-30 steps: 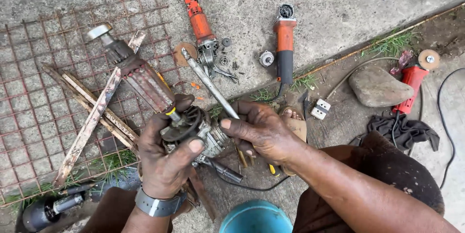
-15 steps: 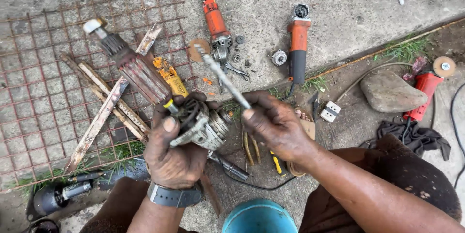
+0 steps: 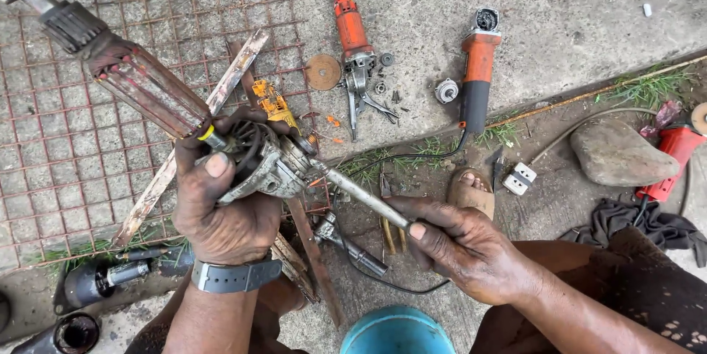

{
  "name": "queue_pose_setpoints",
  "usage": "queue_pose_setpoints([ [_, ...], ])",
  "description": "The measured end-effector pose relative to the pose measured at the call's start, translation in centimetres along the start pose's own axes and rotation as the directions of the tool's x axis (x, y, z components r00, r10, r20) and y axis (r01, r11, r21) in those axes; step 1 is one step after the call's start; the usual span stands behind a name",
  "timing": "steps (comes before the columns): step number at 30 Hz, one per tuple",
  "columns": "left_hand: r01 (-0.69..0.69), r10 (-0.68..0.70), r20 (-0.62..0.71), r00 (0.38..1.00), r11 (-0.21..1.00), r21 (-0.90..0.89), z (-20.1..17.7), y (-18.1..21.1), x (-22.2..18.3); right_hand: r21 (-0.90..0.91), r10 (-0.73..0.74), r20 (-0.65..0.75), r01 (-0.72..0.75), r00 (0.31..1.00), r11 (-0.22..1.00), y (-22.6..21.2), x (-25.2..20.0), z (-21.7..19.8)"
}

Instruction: Disassembling a motor housing to remove internal components and using an angle grinder to modify a rubber part.

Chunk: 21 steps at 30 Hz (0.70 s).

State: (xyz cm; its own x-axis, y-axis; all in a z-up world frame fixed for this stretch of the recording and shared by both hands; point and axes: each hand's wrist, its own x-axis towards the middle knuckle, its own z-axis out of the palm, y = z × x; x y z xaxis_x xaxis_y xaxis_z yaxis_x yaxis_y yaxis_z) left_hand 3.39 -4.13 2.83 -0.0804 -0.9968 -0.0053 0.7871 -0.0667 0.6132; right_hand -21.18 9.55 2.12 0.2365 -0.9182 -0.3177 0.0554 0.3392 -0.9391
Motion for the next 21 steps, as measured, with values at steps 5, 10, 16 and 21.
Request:
queue_pose_setpoints([
  [5, -0.055, 0.054, 0.067, 0.996, 0.998, 0.021, -0.8, -0.5, 0.0, 0.308, 0.141, 0.026, -0.142, 0.990, 0.941, 0.9, -0.1, -1.0],
  [10, -0.193, 0.183, 0.122, 0.976, 0.978, 0.074, -1.5, -2.5, -0.2, 0.365, 0.224, 0.028, -0.219, 0.974, 0.905, 0.3, -0.1, 0.8],
  [16, -0.232, 0.262, -0.223, 0.939, 0.961, 0.151, -0.7, -2.4, 0.2, 0.310, 0.129, -0.150, -0.077, 0.980, 0.948, 0.7, -0.7, 4.2],
  [21, -0.019, 0.026, 0.058, 0.998, 0.994, -0.111, -0.6, -2.2, 0.9, 0.070, 0.275, -0.021, -0.273, 0.961, 0.959, -1.1, 1.2, -1.2],
])
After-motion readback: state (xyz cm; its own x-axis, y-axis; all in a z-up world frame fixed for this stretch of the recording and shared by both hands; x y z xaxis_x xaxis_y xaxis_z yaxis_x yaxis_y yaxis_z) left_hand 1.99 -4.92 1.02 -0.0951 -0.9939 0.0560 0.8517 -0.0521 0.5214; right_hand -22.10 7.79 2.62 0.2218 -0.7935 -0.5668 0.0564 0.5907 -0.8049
